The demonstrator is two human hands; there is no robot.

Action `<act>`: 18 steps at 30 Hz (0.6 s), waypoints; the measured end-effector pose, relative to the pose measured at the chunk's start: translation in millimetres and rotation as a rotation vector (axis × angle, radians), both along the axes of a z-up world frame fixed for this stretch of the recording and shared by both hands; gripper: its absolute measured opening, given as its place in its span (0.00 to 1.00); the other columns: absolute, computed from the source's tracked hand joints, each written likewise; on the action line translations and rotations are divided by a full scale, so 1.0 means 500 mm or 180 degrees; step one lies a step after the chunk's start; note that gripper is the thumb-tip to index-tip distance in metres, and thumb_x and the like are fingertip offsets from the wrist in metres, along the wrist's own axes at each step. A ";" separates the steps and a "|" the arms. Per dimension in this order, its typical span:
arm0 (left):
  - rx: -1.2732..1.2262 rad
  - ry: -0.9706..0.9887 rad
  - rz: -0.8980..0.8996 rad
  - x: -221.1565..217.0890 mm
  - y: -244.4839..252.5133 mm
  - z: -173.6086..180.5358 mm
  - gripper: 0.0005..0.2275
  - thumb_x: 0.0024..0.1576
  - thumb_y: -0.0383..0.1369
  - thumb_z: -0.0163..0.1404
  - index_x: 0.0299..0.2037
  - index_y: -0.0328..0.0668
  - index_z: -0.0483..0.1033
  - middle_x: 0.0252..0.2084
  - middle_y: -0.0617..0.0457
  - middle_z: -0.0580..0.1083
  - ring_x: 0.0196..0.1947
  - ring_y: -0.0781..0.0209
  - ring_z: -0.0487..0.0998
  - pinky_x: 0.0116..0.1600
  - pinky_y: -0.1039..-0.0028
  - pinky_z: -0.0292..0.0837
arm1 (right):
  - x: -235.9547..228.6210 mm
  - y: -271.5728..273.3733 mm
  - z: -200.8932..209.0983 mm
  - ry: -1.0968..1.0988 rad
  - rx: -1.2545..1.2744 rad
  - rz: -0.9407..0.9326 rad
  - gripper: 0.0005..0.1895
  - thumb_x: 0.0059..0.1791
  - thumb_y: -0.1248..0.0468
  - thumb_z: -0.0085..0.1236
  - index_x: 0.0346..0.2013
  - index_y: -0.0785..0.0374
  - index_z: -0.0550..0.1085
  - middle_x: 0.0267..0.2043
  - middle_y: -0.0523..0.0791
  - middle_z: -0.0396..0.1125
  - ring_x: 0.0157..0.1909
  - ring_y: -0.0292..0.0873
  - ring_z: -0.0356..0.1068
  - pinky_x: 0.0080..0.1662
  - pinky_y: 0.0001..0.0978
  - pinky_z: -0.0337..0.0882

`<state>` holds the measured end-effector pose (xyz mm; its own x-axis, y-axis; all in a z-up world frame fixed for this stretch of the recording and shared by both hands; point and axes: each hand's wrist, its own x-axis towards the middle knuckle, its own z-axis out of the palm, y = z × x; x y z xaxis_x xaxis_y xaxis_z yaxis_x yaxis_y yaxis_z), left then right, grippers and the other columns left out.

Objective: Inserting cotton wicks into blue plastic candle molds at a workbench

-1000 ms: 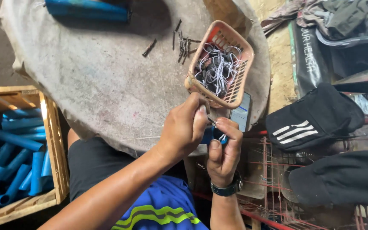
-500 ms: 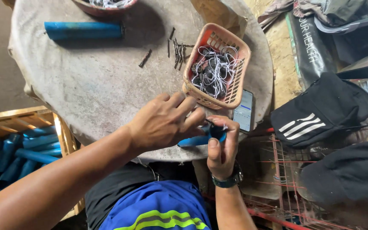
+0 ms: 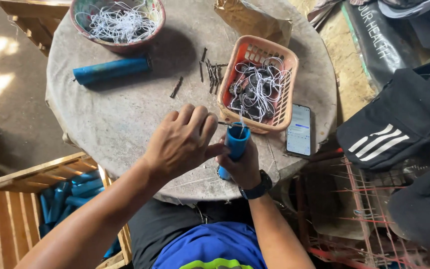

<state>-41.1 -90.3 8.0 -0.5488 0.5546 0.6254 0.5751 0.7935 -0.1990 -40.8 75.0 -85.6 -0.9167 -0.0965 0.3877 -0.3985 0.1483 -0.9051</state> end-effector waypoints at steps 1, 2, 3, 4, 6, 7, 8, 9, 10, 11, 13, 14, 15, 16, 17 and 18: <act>-0.0016 0.0000 0.0002 -0.001 0.006 -0.001 0.21 0.50 0.53 0.37 0.33 0.40 0.64 0.26 0.52 0.60 0.27 0.56 0.65 0.26 0.74 0.62 | 0.000 0.000 0.002 0.0000 -0.0016 0.0002 0.15 0.30 0.65 0.55 0.30 0.61 0.67 0.25 0.46 0.66 0.29 0.42 0.67 0.37 0.36 0.66; 0.0062 -0.0029 0.0075 -0.001 0.011 -0.003 0.22 0.50 0.54 0.37 0.33 0.40 0.64 0.26 0.52 0.60 0.27 0.56 0.66 0.26 0.73 0.62 | -0.001 -0.001 0.004 -0.0043 0.0050 -0.0028 0.15 0.30 0.66 0.55 0.30 0.61 0.66 0.26 0.46 0.66 0.30 0.42 0.67 0.37 0.37 0.65; 0.0151 -0.0061 0.0136 -0.002 0.020 -0.005 0.23 0.49 0.55 0.37 0.33 0.39 0.64 0.25 0.51 0.59 0.28 0.55 0.66 0.26 0.73 0.63 | 0.000 0.002 0.006 -0.0088 0.0127 -0.0070 0.15 0.30 0.66 0.55 0.30 0.61 0.66 0.26 0.46 0.66 0.31 0.43 0.68 0.37 0.38 0.65; 0.0145 -0.0063 0.0127 -0.007 0.022 -0.009 0.23 0.49 0.55 0.37 0.33 0.39 0.64 0.25 0.51 0.59 0.28 0.55 0.66 0.26 0.73 0.63 | -0.004 -0.002 0.011 -0.0090 0.0121 -0.0080 0.15 0.30 0.66 0.55 0.30 0.61 0.66 0.26 0.46 0.66 0.31 0.43 0.68 0.37 0.38 0.65; 0.0463 -0.0284 0.0211 -0.013 0.031 -0.022 0.25 0.51 0.57 0.32 0.31 0.39 0.63 0.24 0.52 0.59 0.26 0.55 0.67 0.27 0.73 0.64 | -0.006 -0.005 0.021 -0.0168 0.0012 -0.0229 0.14 0.31 0.68 0.54 0.30 0.63 0.65 0.24 0.48 0.65 0.25 0.45 0.67 0.34 0.38 0.66; 0.0465 -0.0275 0.0209 -0.019 0.032 -0.034 0.25 0.51 0.57 0.32 0.31 0.39 0.63 0.24 0.52 0.59 0.26 0.55 0.67 0.27 0.73 0.64 | -0.007 -0.008 0.030 -0.0160 0.0013 -0.0230 0.14 0.31 0.68 0.54 0.30 0.63 0.65 0.24 0.48 0.65 0.25 0.45 0.67 0.34 0.38 0.66; 0.0537 -0.0295 0.0223 -0.025 0.032 -0.046 0.23 0.46 0.57 0.38 0.30 0.42 0.61 0.24 0.53 0.58 0.26 0.55 0.66 0.26 0.71 0.64 | -0.008 -0.010 0.038 -0.0151 -0.0135 -0.0219 0.12 0.32 0.68 0.53 0.29 0.63 0.65 0.22 0.47 0.65 0.23 0.44 0.67 0.32 0.36 0.67; 0.0604 -0.0345 0.0237 -0.026 0.033 -0.060 0.23 0.41 0.56 0.44 0.29 0.44 0.59 0.24 0.55 0.57 0.26 0.54 0.66 0.26 0.69 0.63 | -0.003 -0.012 0.045 -0.0172 -0.0285 -0.0211 0.10 0.33 0.69 0.52 0.28 0.63 0.66 0.20 0.47 0.65 0.20 0.42 0.67 0.30 0.35 0.68; 0.0602 -0.0366 0.0235 -0.027 0.040 -0.058 0.23 0.41 0.56 0.44 0.29 0.44 0.59 0.24 0.55 0.57 0.26 0.54 0.66 0.26 0.69 0.63 | -0.005 -0.012 0.042 -0.0193 -0.0285 -0.0216 0.10 0.33 0.69 0.52 0.28 0.63 0.66 0.20 0.47 0.65 0.20 0.42 0.67 0.30 0.35 0.68; 0.0793 -0.0342 0.0201 -0.029 0.047 -0.056 0.22 0.46 0.55 0.36 0.29 0.43 0.60 0.23 0.53 0.58 0.26 0.54 0.66 0.27 0.71 0.64 | -0.007 -0.011 0.040 -0.0144 -0.0196 -0.0357 0.11 0.33 0.69 0.52 0.28 0.64 0.65 0.20 0.48 0.64 0.20 0.43 0.67 0.30 0.34 0.68; 0.0990 -0.0322 0.0162 -0.041 0.055 -0.066 0.23 0.51 0.55 0.28 0.30 0.41 0.61 0.23 0.52 0.59 0.26 0.55 0.67 0.27 0.72 0.65 | -0.013 -0.011 0.038 -0.0097 -0.0098 -0.0504 0.11 0.34 0.70 0.53 0.29 0.66 0.64 0.20 0.49 0.64 0.20 0.43 0.67 0.29 0.34 0.68; 0.1000 -0.0282 0.0198 -0.051 0.058 -0.077 0.22 0.48 0.56 0.33 0.29 0.44 0.61 0.22 0.54 0.59 0.26 0.56 0.67 0.26 0.73 0.65 | -0.016 -0.011 0.038 -0.0162 -0.0199 -0.0510 0.11 0.34 0.70 0.52 0.29 0.66 0.64 0.20 0.48 0.64 0.20 0.42 0.66 0.29 0.33 0.68; 0.1002 -0.0284 0.0229 -0.054 0.061 -0.091 0.21 0.46 0.57 0.38 0.29 0.46 0.60 0.22 0.56 0.58 0.26 0.57 0.67 0.26 0.73 0.65 | -0.011 -0.010 0.034 -0.0267 -0.0303 -0.0531 0.10 0.34 0.70 0.52 0.29 0.65 0.65 0.20 0.47 0.64 0.20 0.40 0.65 0.28 0.31 0.67; 0.1002 -0.0329 0.0217 -0.048 0.062 -0.087 0.21 0.46 0.57 0.38 0.29 0.46 0.60 0.22 0.56 0.58 0.26 0.57 0.67 0.26 0.73 0.65 | -0.007 -0.008 0.038 -0.0308 -0.0298 -0.0551 0.10 0.34 0.70 0.52 0.29 0.65 0.65 0.20 0.47 0.64 0.20 0.40 0.65 0.28 0.31 0.67; 0.1084 -0.0372 0.0118 -0.047 0.060 -0.078 0.21 0.48 0.56 0.36 0.30 0.44 0.61 0.22 0.54 0.59 0.25 0.56 0.67 0.26 0.73 0.66 | -0.009 -0.009 0.045 -0.0257 -0.0333 -0.0508 0.08 0.35 0.70 0.51 0.27 0.65 0.65 0.18 0.47 0.64 0.18 0.41 0.65 0.27 0.32 0.67; 0.1166 -0.0415 0.0020 -0.046 0.057 -0.069 0.22 0.50 0.55 0.34 0.30 0.42 0.62 0.22 0.53 0.59 0.25 0.55 0.68 0.26 0.72 0.66 | -0.010 -0.011 0.053 -0.0206 -0.0368 -0.0465 0.06 0.35 0.71 0.51 0.25 0.65 0.65 0.17 0.48 0.64 0.16 0.42 0.65 0.26 0.32 0.68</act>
